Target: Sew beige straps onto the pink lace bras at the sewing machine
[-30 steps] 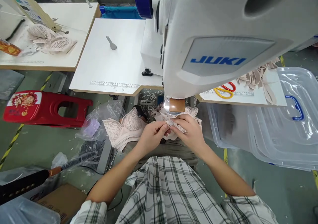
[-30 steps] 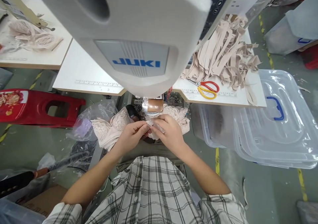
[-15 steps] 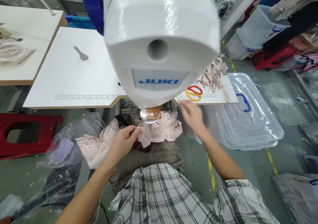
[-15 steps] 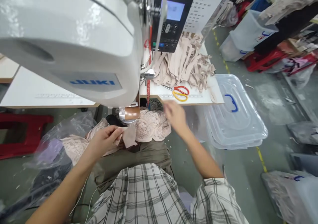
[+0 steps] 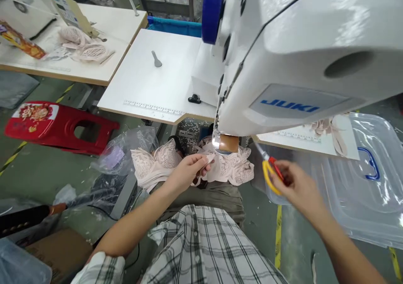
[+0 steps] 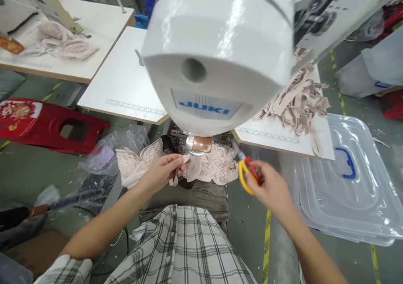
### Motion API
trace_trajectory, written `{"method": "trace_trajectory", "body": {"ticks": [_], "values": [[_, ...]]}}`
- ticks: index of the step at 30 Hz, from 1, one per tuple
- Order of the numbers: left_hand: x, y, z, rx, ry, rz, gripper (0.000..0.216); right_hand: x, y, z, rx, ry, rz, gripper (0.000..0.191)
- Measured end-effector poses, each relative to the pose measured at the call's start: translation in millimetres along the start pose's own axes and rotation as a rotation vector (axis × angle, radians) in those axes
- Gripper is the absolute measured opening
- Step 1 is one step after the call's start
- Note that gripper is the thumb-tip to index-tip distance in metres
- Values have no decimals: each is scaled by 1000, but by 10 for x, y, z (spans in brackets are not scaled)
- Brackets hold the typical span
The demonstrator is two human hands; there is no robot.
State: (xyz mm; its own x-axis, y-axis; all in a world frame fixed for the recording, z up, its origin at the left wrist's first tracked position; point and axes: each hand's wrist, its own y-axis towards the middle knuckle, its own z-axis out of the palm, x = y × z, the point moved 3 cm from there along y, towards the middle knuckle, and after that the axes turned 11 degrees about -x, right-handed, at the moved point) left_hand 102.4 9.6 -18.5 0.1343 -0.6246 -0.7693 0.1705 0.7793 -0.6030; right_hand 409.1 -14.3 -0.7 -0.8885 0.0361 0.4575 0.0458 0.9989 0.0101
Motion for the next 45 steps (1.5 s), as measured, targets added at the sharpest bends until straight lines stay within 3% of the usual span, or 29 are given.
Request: {"method": "trace_trajectory", "body": {"ticks": [4,7,11,15,19,22,26,35,39,45], "values": [[34,6,2,19,38,47,39,516,-460,154,45,135,-226,31],[31,-7,21,4,97,104,38,732,-447,280,34,176,-306,30],[-19,-49,55,-24,194,161,32,802,-305,401,64,206,-323,29],[-43,-62,36,-55,223,176,25,791,-273,437,126,241,-289,30],[0,-31,-14,-25,155,109,20,721,-333,412,167,274,-158,27],[42,-1,-39,7,42,59,26,682,-390,405,164,310,-62,28],[66,18,-69,-32,-60,97,39,734,-425,437,132,347,-71,34],[82,-4,-104,-98,123,235,35,943,-264,572,213,345,-6,41],[71,9,-142,-124,181,250,33,953,-191,582,282,349,65,42],[56,-49,-122,-166,163,278,38,870,-289,562,272,415,143,37]]}}
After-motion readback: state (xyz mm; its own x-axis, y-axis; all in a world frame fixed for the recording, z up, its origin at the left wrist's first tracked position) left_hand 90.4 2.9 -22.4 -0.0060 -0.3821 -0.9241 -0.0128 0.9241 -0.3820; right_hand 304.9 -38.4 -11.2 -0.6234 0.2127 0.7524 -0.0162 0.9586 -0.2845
